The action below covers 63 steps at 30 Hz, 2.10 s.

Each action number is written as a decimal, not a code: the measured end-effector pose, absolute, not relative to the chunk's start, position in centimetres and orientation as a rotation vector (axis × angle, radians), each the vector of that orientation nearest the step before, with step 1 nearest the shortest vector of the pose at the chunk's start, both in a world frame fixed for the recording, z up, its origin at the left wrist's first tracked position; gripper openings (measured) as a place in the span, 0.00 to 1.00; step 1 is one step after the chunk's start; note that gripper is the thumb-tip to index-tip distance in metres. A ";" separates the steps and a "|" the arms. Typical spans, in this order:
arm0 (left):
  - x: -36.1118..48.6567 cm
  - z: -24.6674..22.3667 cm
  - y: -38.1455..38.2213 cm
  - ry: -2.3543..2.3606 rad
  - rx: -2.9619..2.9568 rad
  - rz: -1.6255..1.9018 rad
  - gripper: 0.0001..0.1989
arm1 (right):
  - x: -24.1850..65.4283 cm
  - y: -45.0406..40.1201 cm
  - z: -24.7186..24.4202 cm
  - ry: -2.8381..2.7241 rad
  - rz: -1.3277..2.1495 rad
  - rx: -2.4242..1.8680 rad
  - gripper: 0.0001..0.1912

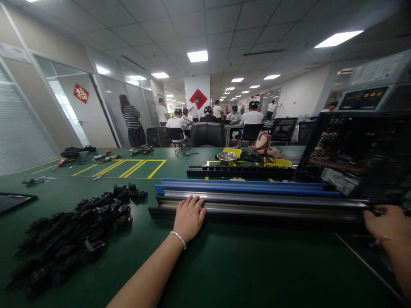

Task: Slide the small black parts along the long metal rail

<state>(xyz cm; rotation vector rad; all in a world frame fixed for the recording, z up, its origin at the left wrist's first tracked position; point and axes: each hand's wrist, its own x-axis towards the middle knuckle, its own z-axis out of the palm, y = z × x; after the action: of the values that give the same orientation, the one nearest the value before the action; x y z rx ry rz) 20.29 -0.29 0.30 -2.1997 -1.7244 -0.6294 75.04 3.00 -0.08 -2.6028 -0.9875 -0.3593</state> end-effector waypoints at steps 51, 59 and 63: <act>20.1 0.3 -0.5 -1.746 -2.206 -0.635 0.19 | 66.0 1.7 2.3 -1.290 -0.257 -2.568 0.27; 20.1 0.3 -0.6 -1.743 -2.205 -0.640 0.19 | 64.1 1.4 2.4 -1.339 -0.254 -2.559 0.28; 20.1 0.4 -0.6 -1.747 -2.208 -0.638 0.19 | 63.5 1.4 2.4 -1.338 -0.249 -2.557 0.28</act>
<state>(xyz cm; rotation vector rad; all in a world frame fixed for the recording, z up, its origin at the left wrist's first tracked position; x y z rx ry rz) 20.15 -0.60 0.39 -2.2081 -1.7470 -0.6382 63.49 1.39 2.37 -2.5573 -1.3382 -0.2491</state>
